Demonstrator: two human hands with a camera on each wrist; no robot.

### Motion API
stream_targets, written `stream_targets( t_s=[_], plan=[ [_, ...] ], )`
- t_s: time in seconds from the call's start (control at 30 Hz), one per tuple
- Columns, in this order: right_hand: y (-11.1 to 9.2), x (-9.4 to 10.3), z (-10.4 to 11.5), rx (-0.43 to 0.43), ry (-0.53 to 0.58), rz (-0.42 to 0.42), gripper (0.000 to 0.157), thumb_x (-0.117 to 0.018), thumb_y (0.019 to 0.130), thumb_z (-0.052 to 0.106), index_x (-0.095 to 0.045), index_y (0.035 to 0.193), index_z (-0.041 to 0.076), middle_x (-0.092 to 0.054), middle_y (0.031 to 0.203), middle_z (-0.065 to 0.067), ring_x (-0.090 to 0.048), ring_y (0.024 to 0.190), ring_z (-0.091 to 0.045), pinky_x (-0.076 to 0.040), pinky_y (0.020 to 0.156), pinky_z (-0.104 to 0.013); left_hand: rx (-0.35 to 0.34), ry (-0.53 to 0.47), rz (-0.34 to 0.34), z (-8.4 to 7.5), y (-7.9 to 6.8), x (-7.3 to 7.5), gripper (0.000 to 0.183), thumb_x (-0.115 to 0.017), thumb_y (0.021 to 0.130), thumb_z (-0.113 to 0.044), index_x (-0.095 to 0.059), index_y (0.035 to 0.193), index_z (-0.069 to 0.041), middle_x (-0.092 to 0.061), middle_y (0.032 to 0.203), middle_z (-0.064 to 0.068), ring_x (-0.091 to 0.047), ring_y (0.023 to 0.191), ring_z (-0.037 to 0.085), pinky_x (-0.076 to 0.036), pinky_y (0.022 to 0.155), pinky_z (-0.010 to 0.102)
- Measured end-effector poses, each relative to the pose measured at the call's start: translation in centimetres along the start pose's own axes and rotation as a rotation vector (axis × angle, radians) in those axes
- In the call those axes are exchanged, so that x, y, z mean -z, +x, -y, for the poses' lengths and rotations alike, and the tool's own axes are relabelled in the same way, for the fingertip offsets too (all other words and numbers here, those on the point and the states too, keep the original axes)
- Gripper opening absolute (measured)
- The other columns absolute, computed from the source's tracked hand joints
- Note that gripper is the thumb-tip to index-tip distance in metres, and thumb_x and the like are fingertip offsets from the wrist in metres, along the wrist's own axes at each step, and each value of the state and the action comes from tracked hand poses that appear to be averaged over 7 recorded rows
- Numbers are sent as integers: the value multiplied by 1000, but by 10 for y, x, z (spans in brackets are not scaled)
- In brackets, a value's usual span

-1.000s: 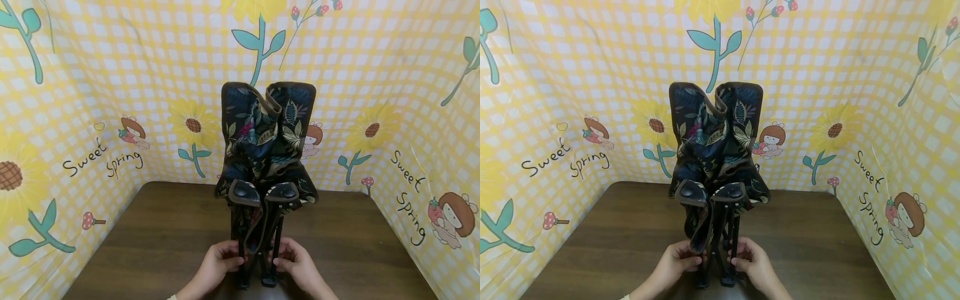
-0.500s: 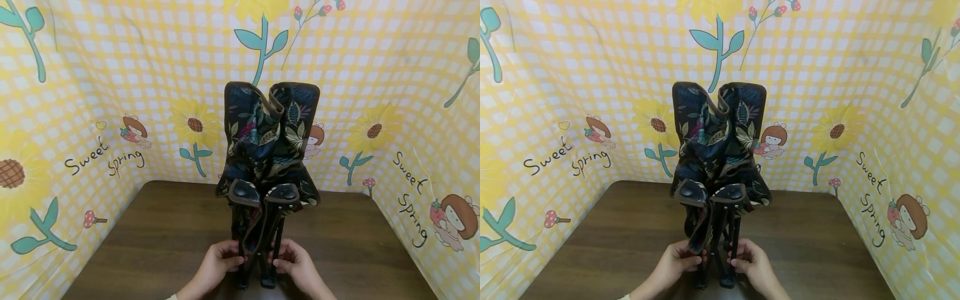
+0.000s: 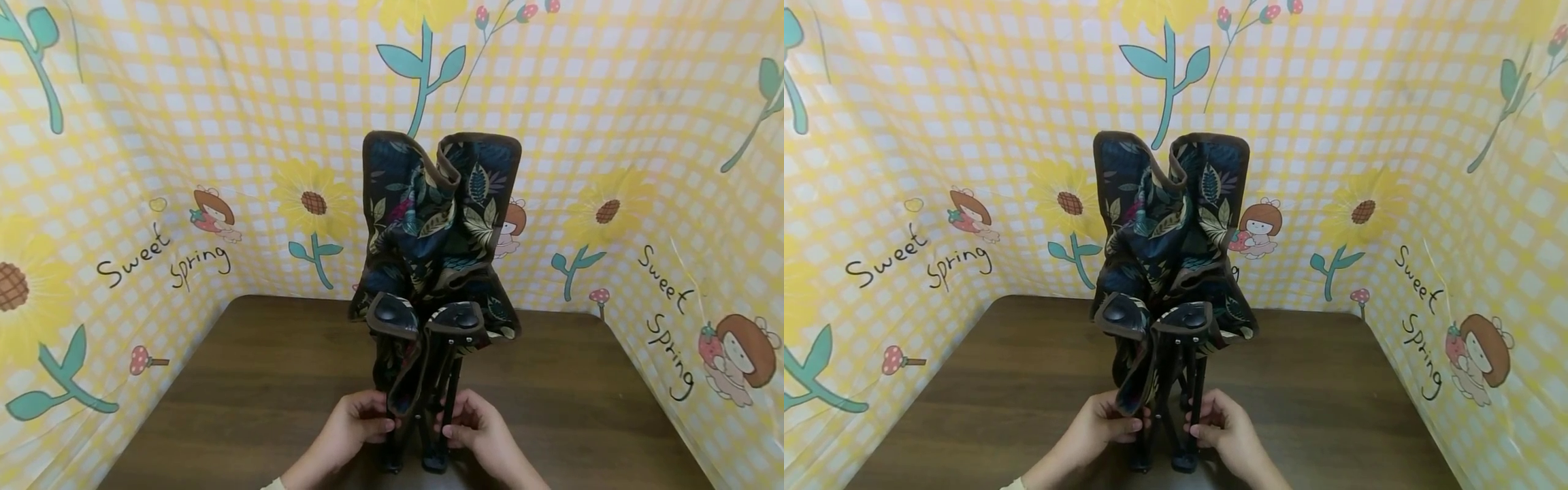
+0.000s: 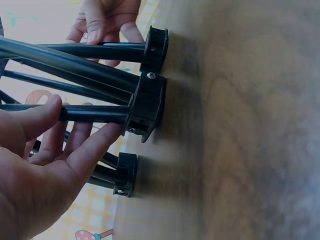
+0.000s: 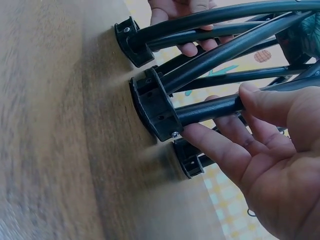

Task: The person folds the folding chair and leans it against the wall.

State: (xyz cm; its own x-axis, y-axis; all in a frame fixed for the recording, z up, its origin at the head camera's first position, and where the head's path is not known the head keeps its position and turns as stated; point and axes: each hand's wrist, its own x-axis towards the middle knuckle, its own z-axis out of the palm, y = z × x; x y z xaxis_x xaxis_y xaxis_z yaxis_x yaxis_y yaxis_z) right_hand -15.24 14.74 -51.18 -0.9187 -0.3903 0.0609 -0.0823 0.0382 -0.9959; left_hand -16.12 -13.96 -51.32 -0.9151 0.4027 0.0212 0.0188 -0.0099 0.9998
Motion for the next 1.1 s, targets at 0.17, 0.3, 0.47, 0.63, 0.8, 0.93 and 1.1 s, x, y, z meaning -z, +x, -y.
stream_targets(
  t_s=[0.17,0.3,0.47,0.63,0.8,0.93,1.1],
  plan=[
    [0,2,-1,-1,4,10,29,-74,92,5,-56,113,-1,-64,119,-33,-72,105,-34,-63,74,-42,9,-15,16,0,1,0,27,-75,92,-5,-70,117,3,-73,106,20,-73,94,17,-63,76,37],
    [0,1,-1,1,-7,5,31,-74,92,5,-55,116,-3,-66,117,-29,-72,105,-36,-63,74,-42,9,-30,29,1,-1,-1,27,-73,94,-5,-67,118,4,-73,107,17,-73,97,17,-63,79,39],
    [-1,-2,-2,-5,-5,-4,31,-73,93,6,-55,117,-2,-66,119,-28,-71,106,-37,-63,76,-40,6,-12,44,2,-2,1,25,-71,95,-7,-65,118,2,-73,109,19,-73,98,17,-63,80,39],
    [-2,-2,-2,-11,-4,-17,29,-73,93,5,-54,113,-3,-65,120,-29,-71,106,-38,-63,75,-40,16,-3,44,4,-2,1,24,-72,95,-8,-66,117,1,-72,109,21,-73,99,17,-63,79,37],
    [-3,-2,-2,-22,-9,-26,28,-73,93,5,-54,112,-2,-66,120,-28,-71,106,-37,-63,75,-41,14,8,35,5,-3,0,24,-72,95,-9,-66,116,1,-72,109,21,-73,99,17,-63,78,38],
    [-3,-3,-1,-25,-20,-33,29,-73,93,5,-55,115,-2,-67,118,-26,-71,105,-38,-63,74,-42,9,19,33,4,-3,0,24,-72,96,-8,-67,117,0,-72,109,21,-73,99,19,-63,79,39],
    [-2,-3,-1,-25,-31,-33,29,-73,93,6,-55,115,-2,-67,118,-27,-70,106,-40,-63,74,-42,7,33,29,3,-2,0,25,-71,96,-8,-67,118,1,-72,109,19,-73,99,18,-63,78,39]
  ],
)
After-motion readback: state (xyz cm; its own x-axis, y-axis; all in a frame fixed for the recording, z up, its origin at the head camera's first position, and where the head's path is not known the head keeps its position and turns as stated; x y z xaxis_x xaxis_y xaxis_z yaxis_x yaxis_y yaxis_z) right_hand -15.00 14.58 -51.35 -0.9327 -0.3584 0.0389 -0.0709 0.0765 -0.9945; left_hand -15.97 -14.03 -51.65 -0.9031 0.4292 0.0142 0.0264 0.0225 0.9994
